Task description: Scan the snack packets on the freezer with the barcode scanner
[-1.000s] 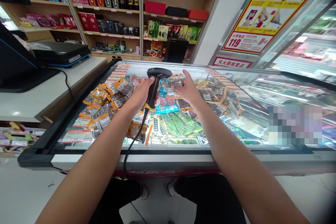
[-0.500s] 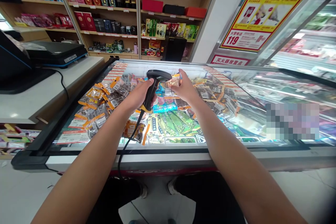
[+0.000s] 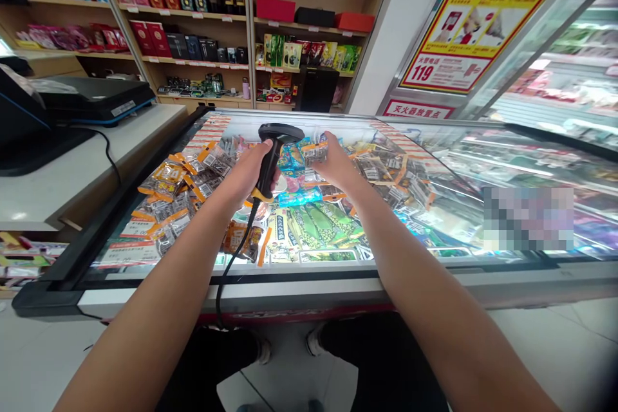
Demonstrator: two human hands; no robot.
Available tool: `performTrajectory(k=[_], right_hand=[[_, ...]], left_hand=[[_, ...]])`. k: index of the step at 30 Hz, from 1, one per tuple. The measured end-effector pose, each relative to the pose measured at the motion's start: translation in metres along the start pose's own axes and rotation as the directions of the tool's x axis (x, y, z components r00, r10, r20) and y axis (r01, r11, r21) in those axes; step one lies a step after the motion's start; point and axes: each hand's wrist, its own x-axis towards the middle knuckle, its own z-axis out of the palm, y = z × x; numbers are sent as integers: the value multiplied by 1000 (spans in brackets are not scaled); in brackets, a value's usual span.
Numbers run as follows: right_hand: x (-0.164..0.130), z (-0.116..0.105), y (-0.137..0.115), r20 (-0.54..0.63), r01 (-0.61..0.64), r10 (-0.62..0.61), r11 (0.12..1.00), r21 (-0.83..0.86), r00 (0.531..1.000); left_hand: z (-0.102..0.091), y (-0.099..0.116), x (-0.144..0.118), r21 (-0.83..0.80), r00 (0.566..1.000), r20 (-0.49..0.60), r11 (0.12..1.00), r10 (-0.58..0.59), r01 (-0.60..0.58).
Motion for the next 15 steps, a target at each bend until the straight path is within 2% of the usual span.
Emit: performTrajectory(k=[3,6,8,11,15], right_hand=[[-17,6,-16,6,-83,88,961,-265,996],[-39,20,-29,-10,-12,8,890,-456,1000],[-50,30,-31,68,44,-12,866,-497,998],[-57,36,-20,166,78,16,839,-538,986],[-57,25,11,161,178,-104,804,-567,981]], left_hand=[[0,4,1,-30,998,-66,1000,6,-8],[1,7,0,-55,996,-90,998,2,-7],[2,9,-1,-64,995,-99,998,-4,-3],[2,9,-1,-74,994,-111,997,-12,4],[-1,7,3,-116,995,-97,993,-20,8]])
